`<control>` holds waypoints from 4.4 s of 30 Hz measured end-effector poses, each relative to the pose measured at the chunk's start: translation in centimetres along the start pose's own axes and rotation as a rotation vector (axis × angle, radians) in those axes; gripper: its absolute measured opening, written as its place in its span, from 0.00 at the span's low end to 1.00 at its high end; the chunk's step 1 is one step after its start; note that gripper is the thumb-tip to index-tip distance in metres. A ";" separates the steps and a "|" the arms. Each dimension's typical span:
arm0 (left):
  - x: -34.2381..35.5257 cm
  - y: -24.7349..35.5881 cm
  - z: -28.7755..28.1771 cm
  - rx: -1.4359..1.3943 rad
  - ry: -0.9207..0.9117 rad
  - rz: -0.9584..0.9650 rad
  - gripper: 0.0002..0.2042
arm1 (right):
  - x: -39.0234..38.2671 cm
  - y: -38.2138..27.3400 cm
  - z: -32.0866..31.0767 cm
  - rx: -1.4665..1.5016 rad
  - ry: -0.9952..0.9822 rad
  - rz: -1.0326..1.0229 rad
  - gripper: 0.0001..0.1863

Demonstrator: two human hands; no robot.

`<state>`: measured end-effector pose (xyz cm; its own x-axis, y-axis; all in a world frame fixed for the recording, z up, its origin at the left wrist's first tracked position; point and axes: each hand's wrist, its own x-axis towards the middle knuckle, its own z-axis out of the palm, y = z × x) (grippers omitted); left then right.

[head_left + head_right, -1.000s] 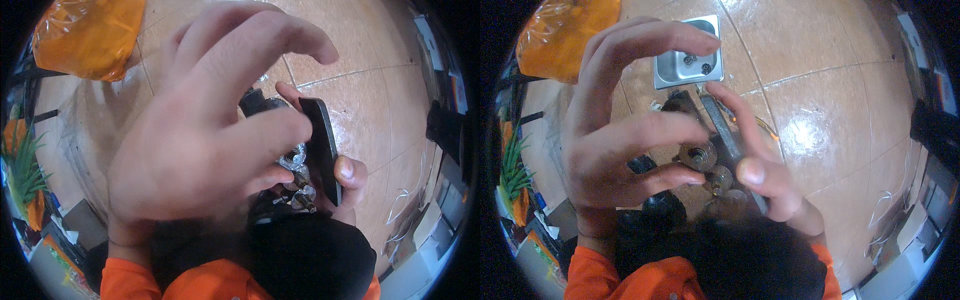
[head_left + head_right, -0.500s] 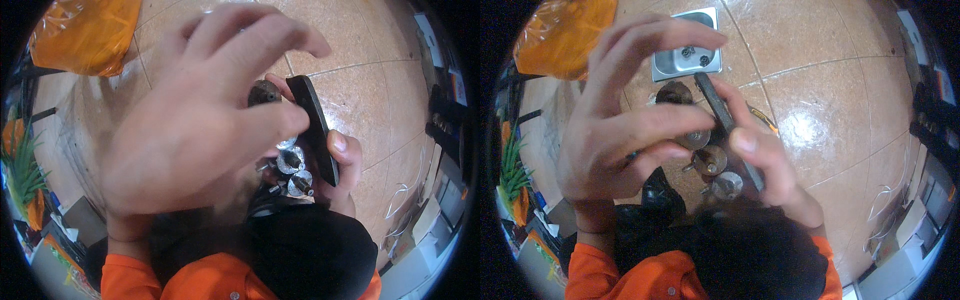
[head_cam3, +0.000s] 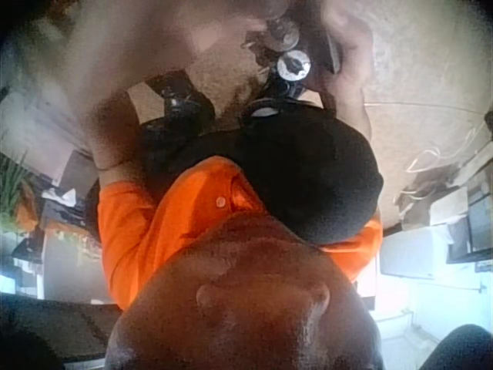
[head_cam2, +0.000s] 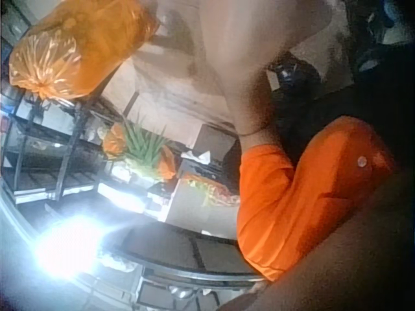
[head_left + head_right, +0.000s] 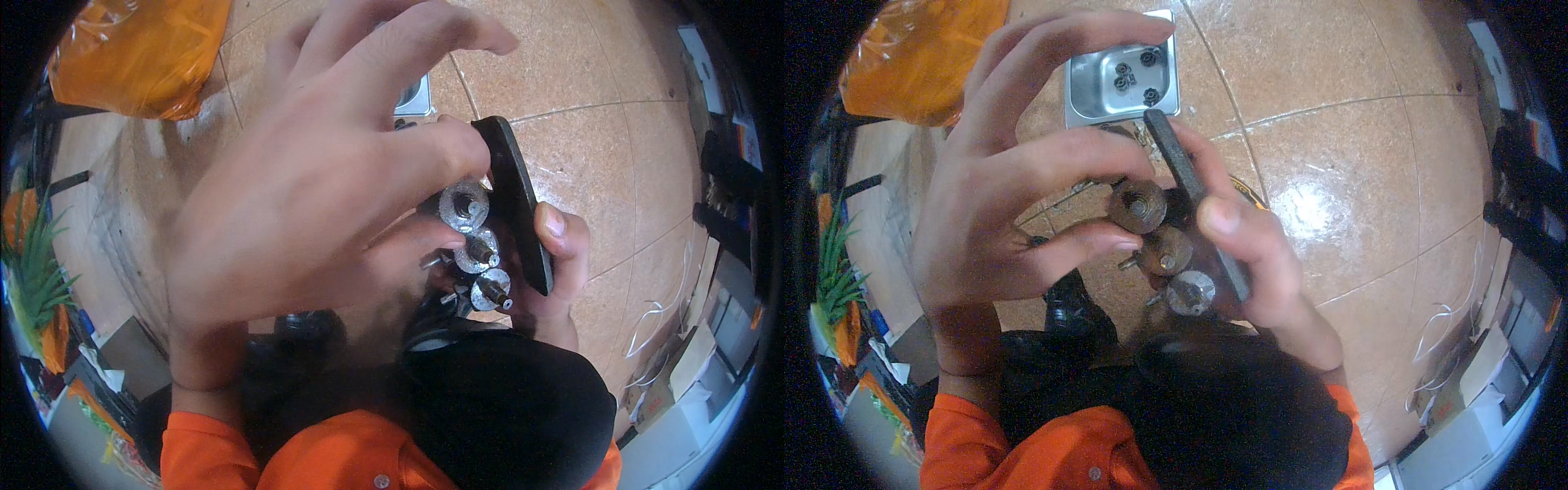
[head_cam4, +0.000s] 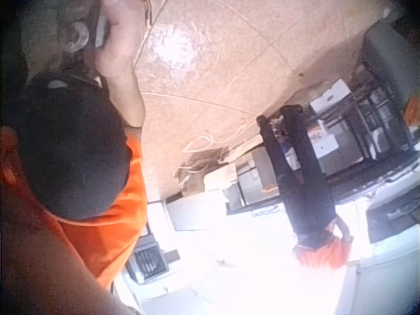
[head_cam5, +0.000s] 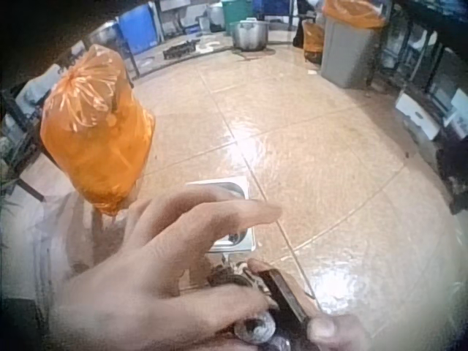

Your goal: The person sits on the floor and manipulates a mechanical part, likely a brake caliper, using pliers and a knife. They remove small components, inspect the part, and clean it with a cloth.

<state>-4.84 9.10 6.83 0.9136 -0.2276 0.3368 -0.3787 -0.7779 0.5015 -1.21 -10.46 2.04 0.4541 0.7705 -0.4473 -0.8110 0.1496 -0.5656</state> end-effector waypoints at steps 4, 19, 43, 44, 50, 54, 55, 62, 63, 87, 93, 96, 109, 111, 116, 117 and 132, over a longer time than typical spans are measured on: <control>0.0 0.1 -0.1 -0.003 0.014 0.006 0.20 | -0.2 -0.4 0.0 -0.042 0.043 0.043 0.48; 0.1 -0.2 0.1 0.008 0.036 0.006 0.17 | 0.0 0.5 -0.2 0.005 0.010 0.023 0.48; 0.0 -1.2 -0.3 0.064 0.026 0.046 0.14 | 0.6 -0.1 1.3 0.028 0.052 -0.016 0.45; -0.2 -1.3 -0.5 0.079 0.019 0.045 0.14 | 0.6 -1.2 2.3 0.071 0.084 0.035 0.45; -0.3 -1.7 -1.2 0.167 -0.005 0.077 0.14 | 0.4 0.9 -0.7 -0.064 0.065 0.022 0.44; -0.4 -2.5 -1.9 0.336 -0.014 0.089 0.13 | 2.2 1.6 -1.9 0.403 -0.142 0.087 0.41; -0.5 -2.8 -2.3 0.389 -0.014 0.085 0.13 | 2.2 1.6 -2.1 0.482 -0.165 0.149 0.42; -0.4 -3.1 -1.2 0.096 0.080 -0.135 0.11 | 3.2 1.9 -3.3 0.715 -0.293 0.237 0.41; -0.5 -3.1 -0.8 0.000 0.058 -0.185 0.11 | 3.2 1.8 -3.3 0.706 -0.280 0.234 0.40; -1.3 -1.9 3.8 -0.158 0.168 -0.274 0.12 | 3.1 1.6 -2.0 0.650 -0.125 0.258 0.38; -1.2 -2.1 4.0 -0.160 0.179 -0.282 0.13 | 3.0 1.3 -1.0 0.589 -0.037 0.219 0.41; -1.2 -2.2 3.8 -0.156 0.180 -0.281 0.13 | 2.8 1.3 -0.9 0.561 -0.021 0.222 0.41; -1.4 -2.8 3.0 -0.146 0.168 -0.282 0.15 | 3.0 1.4 -1.1 0.582 -0.084 0.210 0.43; -1.4 -2.8 2.9 -0.147 0.165 -0.280 0.15 | 2.9 1.6 -1.2 0.571 -0.100 0.189 0.43; -1.3 -2.4 3.1 -0.144 0.163 -0.277 0.15 | 2.9 1.3 -1.2 0.571 -0.107 0.227 0.41; -1.3 -2.5 3.3 -0.148 0.163 -0.276 0.15 | 2.9 1.4 -1.0 0.591 -0.107 0.222 0.41; -1.4 -2.6 2.8 -0.136 0.136 -0.274 0.17 | 3.1 1.7 -2.1 0.712 -0.207 0.246 0.41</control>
<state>-4.73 9.85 2.82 0.9595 0.0668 0.2737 -0.1464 -0.7118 0.6869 -0.38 -9.11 -1.78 0.2089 0.9226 -0.3243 -0.9527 0.2668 0.1453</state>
